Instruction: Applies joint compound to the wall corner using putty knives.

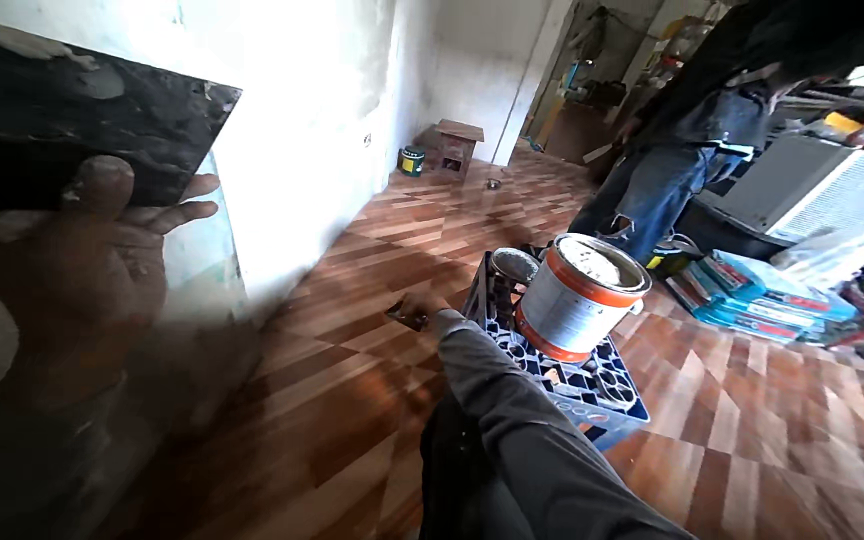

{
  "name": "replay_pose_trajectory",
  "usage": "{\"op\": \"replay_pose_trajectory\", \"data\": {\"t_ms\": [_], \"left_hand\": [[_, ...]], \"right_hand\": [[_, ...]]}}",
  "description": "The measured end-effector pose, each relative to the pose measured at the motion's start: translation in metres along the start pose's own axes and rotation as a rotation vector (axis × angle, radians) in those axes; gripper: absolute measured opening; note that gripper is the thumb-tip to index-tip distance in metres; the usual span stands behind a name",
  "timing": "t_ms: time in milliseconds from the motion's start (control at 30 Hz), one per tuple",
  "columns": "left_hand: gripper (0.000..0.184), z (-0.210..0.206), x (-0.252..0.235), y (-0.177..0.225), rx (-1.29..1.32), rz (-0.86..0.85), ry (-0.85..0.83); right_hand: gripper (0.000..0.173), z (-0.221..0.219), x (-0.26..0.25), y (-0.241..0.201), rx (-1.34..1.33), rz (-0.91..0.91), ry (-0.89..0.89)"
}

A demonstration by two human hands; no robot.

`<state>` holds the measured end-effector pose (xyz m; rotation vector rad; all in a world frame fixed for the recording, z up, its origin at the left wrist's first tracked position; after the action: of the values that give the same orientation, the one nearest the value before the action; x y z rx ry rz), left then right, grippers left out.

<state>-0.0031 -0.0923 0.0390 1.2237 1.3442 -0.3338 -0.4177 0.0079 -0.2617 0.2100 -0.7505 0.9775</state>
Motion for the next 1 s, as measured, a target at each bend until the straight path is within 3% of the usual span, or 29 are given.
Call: {"op": "replay_pose_trajectory", "data": {"t_ms": [200,333,567,833,1000], "left_hand": [[0.029,-0.034,-0.006,-0.02,0.063,0.038,0.042],[0.027,-0.057,-0.004,-0.029,0.101,0.066,0.028],[0.03,-0.044,-0.004,-0.044,0.109,0.028,0.008],[0.026,-0.028,-0.002,-0.024,0.086,0.021,0.04],[0.026,-0.032,-0.004,-0.007,0.088,-0.003,0.065]], "right_hand": [[0.041,0.022,0.034,-0.012,-0.083,0.16,0.107],[0.046,0.024,0.046,0.001,-0.059,0.106,0.114],[0.046,0.016,0.05,0.018,-0.03,0.024,0.097],[0.043,0.015,0.029,-0.01,-0.054,0.131,0.08],[0.042,0.022,0.044,-0.016,-0.092,0.17,0.126]]}}
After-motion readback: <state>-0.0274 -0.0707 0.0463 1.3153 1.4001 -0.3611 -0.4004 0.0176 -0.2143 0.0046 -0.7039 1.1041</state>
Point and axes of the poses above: each hand's wrist, its own x-axis away from the middle knuckle, its own z-axis out of the back of the hand, y = z × x, the point moved 9 cm from there along -x, towards the middle knuckle, and after that the axes turned 12 degrees about -y, right-handed, at the moved point
